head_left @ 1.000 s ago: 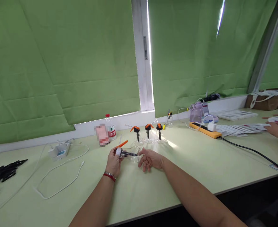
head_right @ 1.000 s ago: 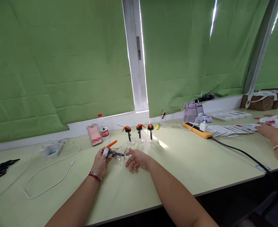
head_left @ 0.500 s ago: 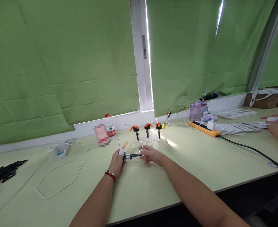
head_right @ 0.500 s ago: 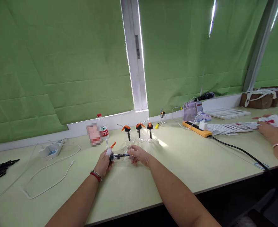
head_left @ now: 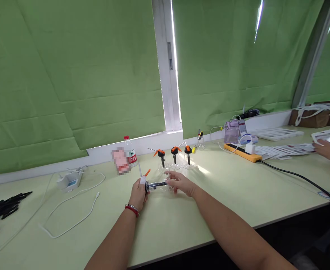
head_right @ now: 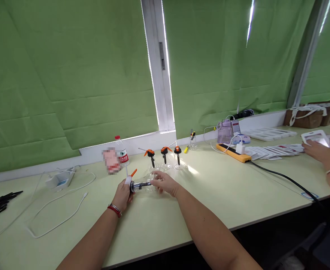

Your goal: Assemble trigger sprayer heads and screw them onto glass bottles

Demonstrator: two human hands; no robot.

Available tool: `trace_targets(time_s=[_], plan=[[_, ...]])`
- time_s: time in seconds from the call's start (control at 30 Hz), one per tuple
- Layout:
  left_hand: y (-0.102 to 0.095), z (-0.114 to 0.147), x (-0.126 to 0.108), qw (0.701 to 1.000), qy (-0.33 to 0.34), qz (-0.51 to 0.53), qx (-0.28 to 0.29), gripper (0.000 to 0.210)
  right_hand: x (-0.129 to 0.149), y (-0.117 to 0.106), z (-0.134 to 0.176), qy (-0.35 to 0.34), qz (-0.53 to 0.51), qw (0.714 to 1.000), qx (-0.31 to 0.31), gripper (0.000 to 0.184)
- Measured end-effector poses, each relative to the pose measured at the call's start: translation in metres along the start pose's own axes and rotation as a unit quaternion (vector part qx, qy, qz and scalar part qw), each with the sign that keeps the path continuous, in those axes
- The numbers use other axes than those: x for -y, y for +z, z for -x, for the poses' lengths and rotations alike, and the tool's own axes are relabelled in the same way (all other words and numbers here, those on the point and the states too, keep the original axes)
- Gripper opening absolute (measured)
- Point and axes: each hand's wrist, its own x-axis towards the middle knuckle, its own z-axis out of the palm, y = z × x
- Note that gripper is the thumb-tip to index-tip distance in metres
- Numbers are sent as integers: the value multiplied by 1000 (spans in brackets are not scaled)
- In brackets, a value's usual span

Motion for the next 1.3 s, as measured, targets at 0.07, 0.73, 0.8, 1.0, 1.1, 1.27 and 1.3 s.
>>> trace_targets(time_s=[0.07,0.73,0.8,1.0,1.1,1.27,1.3], plan=[[0,0,0,1000,-3,6,-1,41,0,-1,0,-68,32,997,-1,73],[0,1,-1,1000,24,-2,3,40,2,3,-1,33,7,999,-3,63],[0,1,-2,1000,9,7,0,40,3,2,0,-52,71,996,-6,69],[1,2,-4,1000,1,29,9,39,4,1,3,-113,118,986,-34,81],[2,2,-2,999,13,20,31,39,3,1,3,-65,125,990,-24,74],[1,-1,3,998,-57,12,23,39,7,2,4,-138,218,966,-5,79],[1,-2,3,998,-64,15,22,39,8,2,4,-158,228,961,-6,81]])
